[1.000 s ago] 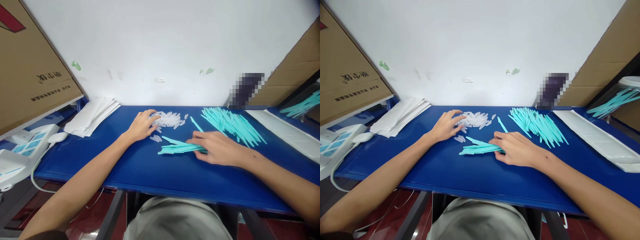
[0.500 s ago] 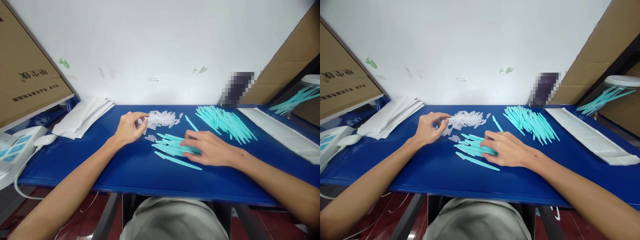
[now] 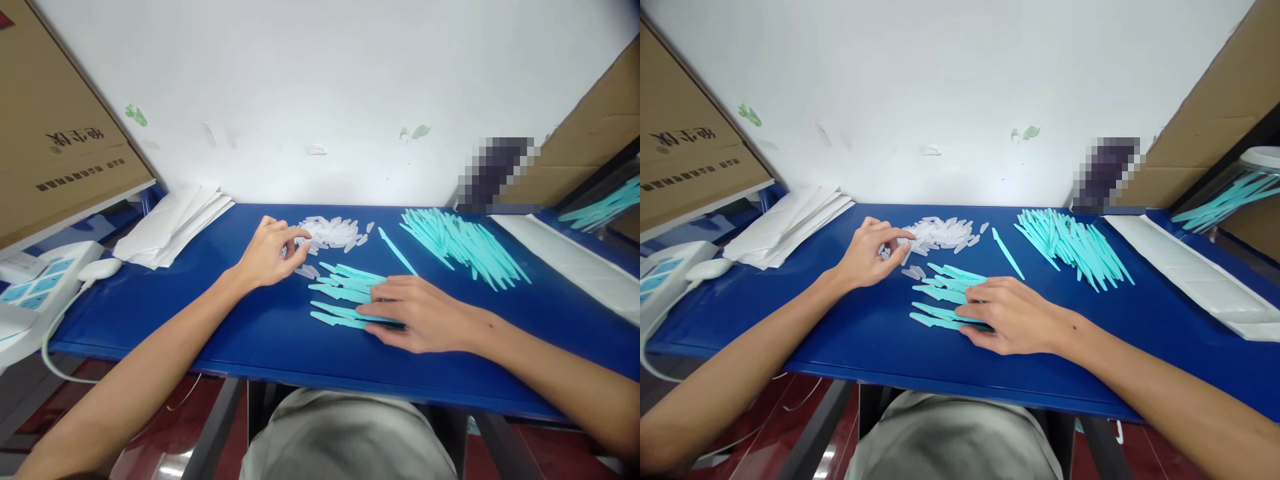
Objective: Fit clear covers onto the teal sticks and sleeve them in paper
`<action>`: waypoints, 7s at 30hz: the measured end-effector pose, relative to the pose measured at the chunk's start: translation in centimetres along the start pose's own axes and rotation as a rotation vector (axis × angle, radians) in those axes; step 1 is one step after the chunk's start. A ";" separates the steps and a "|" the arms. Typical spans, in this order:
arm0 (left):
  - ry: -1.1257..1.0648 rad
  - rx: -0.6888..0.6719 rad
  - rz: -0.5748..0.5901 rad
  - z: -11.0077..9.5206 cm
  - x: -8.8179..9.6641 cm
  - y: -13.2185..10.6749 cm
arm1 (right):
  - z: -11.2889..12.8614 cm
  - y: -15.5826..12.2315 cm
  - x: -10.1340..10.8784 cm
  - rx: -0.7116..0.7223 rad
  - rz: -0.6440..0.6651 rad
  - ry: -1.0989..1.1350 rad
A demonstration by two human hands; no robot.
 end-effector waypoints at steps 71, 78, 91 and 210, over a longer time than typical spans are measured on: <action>-0.029 -0.095 0.539 -0.7 -2.5 -0.8 | -1.9 -0.2 0.1 -0.190 0.053 0.134; -0.097 -0.143 0.573 -1.7 -2.8 -1.1 | -1.7 0.1 0.2 -0.253 0.067 0.146; -0.064 -0.203 0.392 -2.5 -1.9 -0.5 | -0.2 0.9 -0.1 -0.217 -0.001 0.048; -0.036 -0.221 0.418 -3.0 -2.9 -0.3 | -7.5 -1.8 0.6 -0.797 0.158 -0.057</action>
Point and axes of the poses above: each hand's wrist, its own y-axis towards the middle knuckle, its own x-axis out of the back of the hand, z = x × y, the point moved 5 cm from there along y, towards the middle knuckle, and after that the axes turned 14 degrees about z, right-handed, at the moved point
